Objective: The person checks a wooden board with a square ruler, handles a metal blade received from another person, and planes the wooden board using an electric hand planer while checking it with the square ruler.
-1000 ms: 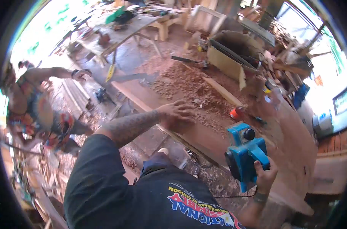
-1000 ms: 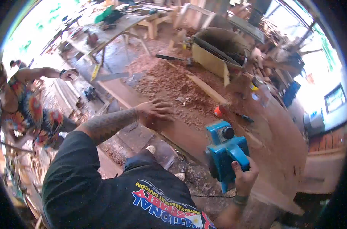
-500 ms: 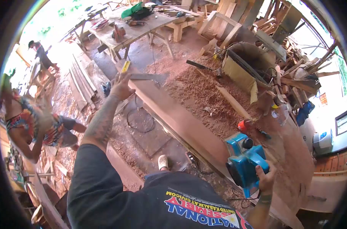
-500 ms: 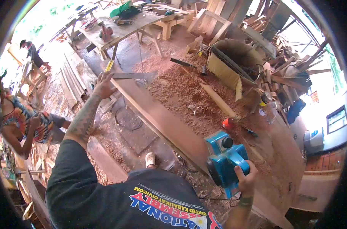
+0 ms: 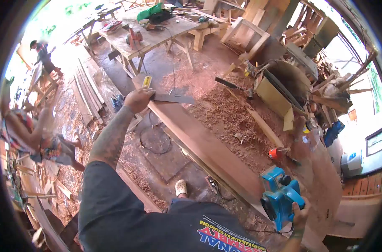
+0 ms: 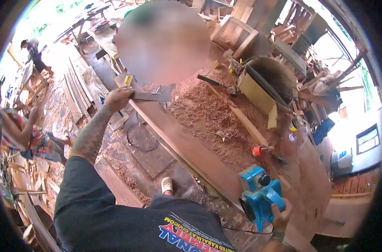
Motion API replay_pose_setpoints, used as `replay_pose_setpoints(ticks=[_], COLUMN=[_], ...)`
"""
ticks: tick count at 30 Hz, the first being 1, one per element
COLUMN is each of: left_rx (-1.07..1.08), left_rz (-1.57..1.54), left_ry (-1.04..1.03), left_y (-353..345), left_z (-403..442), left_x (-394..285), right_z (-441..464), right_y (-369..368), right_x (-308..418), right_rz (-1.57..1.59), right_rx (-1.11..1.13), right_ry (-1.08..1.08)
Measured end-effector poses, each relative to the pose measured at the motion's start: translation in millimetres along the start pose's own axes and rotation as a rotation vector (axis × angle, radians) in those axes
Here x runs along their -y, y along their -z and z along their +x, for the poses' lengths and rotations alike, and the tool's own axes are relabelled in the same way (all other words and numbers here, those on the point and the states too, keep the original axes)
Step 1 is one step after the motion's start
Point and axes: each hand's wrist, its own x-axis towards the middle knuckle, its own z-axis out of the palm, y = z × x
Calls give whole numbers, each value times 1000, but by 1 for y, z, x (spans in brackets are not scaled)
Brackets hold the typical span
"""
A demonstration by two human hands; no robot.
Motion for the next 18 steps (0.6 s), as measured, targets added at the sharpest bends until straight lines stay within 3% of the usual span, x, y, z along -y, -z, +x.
replay_pose_setpoints(ticks=[4, 6, 11, 15, 18], left_rx=[-181, -271, -382, -471, -385], left_rz=[19, 93, 71, -306, -295], left_ry=[-44, -88, 13, 302, 659], left_y=[-11, -12, 1, -5, -36], left_z=[-19, -35, -83, -147, -226], left_x=[-11, -27, -78, -120, -167], right_z=[-2, 2, 4, -2, 2], right_y=[-5, 1, 5, 2, 14], right_x=[0, 10, 0, 5, 9], right_rz=[54, 45, 5, 92, 97], right_rx=[-53, 43, 89, 108, 277], right_ry=[-6, -21, 64, 67, 119])
